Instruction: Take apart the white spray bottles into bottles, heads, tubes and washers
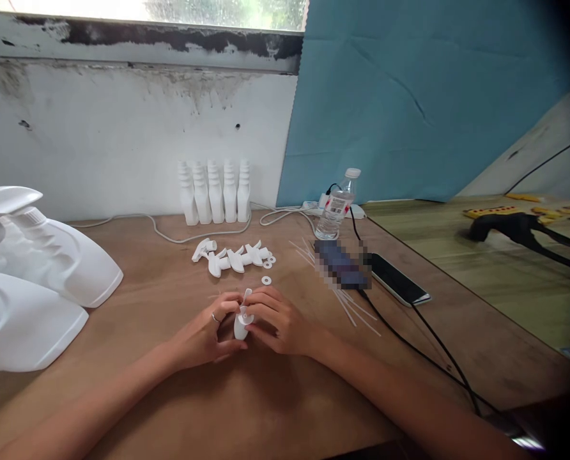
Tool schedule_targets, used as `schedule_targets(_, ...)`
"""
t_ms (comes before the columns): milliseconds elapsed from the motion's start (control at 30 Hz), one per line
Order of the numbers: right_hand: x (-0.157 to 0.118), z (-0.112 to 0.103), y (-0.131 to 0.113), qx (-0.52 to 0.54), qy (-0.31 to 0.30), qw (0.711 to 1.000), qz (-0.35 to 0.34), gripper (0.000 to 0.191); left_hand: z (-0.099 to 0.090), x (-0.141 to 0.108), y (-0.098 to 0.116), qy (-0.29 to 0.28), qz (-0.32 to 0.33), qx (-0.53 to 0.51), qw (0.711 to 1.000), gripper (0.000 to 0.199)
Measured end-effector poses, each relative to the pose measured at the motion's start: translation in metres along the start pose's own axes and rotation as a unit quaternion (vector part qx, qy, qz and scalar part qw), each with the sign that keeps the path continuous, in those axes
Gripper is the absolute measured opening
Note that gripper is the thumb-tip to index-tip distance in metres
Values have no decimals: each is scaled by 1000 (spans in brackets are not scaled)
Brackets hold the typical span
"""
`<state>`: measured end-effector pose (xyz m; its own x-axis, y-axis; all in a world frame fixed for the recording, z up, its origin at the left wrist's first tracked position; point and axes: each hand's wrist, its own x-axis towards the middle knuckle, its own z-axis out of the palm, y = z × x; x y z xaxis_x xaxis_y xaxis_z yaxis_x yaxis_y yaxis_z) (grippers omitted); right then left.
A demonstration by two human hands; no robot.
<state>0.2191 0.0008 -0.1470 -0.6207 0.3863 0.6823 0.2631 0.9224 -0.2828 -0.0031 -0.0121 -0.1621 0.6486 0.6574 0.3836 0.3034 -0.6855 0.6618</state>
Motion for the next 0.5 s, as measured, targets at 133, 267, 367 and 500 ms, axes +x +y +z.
schedule_targets(133,-1,1,3,-11,7,1000,-6,14,-2,0,0,-26,19,68,997,53)
schedule_targets(267,0,3,5,-21,6,1000,-21,14,-5,-1,0,-31,19,113,993,49)
schedule_targets(367,0,4,4,-30,2,999,-21,12,-5,-1,-1,-19,26,120,992,48)
schedule_targets(500,1,5,2,-9,-4,1000,-10,12,-5,0,-1,7,49,124,991,42)
